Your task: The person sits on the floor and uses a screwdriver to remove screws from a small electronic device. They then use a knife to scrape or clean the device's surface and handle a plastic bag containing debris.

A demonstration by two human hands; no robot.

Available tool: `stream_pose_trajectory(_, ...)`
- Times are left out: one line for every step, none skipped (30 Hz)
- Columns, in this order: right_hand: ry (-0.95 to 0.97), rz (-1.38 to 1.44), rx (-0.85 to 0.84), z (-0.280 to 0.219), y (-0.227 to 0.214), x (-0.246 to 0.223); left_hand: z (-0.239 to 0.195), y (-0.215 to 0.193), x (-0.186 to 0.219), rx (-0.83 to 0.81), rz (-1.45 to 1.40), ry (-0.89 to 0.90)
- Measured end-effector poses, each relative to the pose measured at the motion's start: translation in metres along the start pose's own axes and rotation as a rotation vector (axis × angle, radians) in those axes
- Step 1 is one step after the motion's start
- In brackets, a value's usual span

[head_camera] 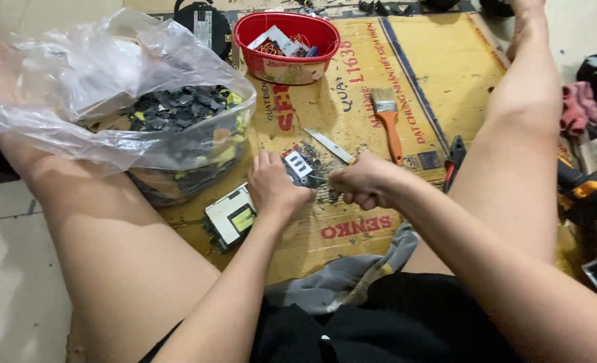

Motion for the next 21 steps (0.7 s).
stream_pose_trajectory(0.001,-0.005,0.006,0.0,0.003,-0.004,0.001,0.002,-0.002,0.001,-0.007,0.003)
stream_pose_trajectory(0.015,-0.002,0.048,-0.001,0.004,-0.005,0.001,0.002,-0.003,0.033,0.001,0.018)
stream_pose_trajectory(0.028,0.0,0.091,-0.002,0.005,-0.007,0.0,0.002,-0.003,0.065,0.009,0.032)
stream_pose_trajectory(0.026,-0.007,0.099,0.012,0.007,-0.002,0.001,0.004,-0.003,0.071,0.0,0.036)
stream_pose_trajectory(0.045,0.035,0.096,0.026,0.009,0.004,0.002,0.005,-0.004,0.074,0.02,0.029)
stream_pose_trajectory(0.065,0.08,0.092,0.041,0.012,0.011,0.003,0.007,-0.006,0.076,0.041,0.022)
stream_pose_trajectory(0.063,0.075,0.1,0.02,0.019,-0.004,0.007,0.008,-0.007,0.08,0.034,0.026)
stream_pose_trajectory(0.074,0.028,0.115,-0.001,0.027,-0.015,0.009,0.011,-0.009,0.073,0.047,0.025)
stream_pose_trajectory(0.086,-0.019,0.13,-0.021,0.036,-0.028,0.012,0.015,-0.012,0.067,0.061,0.024)
stream_pose_trajectory(0.086,-0.023,0.131,-0.022,0.04,-0.027,0.009,0.013,-0.009,0.069,0.057,0.023)
stream_pose_trajectory(0.083,-0.042,0.175,-0.023,0.041,-0.027,0.007,0.012,-0.008,0.043,0.061,0.011)
stream_pose_trajectory(0.072,-0.059,0.22,-0.023,0.042,-0.03,0.007,0.007,-0.007,0.024,0.068,0.001)
stream_pose_trajectory(0.064,-0.06,0.222,-0.022,0.041,-0.03,0.005,0.002,-0.005,0.032,0.069,0.002)
stream_pose_trajectory(0.078,0.005,0.218,-0.021,0.041,-0.025,0.003,0.0,-0.004,0.016,0.06,0.009)
stream_pose_trajectory(0.091,0.07,0.213,-0.018,0.041,-0.021,0.001,-0.001,-0.002,0.0,0.051,0.015)
stream_pose_trajectory(0.093,0.071,0.204,0.001,0.045,-0.005,0.0,-0.005,-0.001,-0.002,0.055,0.008)
stream_pose_trajectory(0.051,0.125,0.287,0.019,0.044,0.01,0.0,-0.009,0.001,-0.02,0.047,0.032)
stream_pose_trajectory(0.013,0.179,0.366,0.036,0.046,0.027,-0.003,-0.011,0.002,-0.042,0.04,0.053)
stream_pose_trajectory(0.02,0.182,0.355,0.032,0.054,0.027,-0.004,-0.008,-0.006,-0.05,0.046,0.044)
stream_pose_trajectory(-0.001,0.319,0.35,0.027,0.056,0.027,-0.001,-0.007,-0.005,-0.04,0.061,0.07)
stream_pose_trajectory(-0.023,0.457,0.344,0.021,0.058,0.026,0.001,-0.007,-0.004,-0.03,0.077,0.097)
Point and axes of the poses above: each hand's wrist, its own z-axis towards the middle knuckle, its own y-axis out of the palm, x = y × z, the point moved 6 cm from there along z, towards the middle knuckle, and after that the axes turned 12 degrees about -x, right-handed, at the moved point
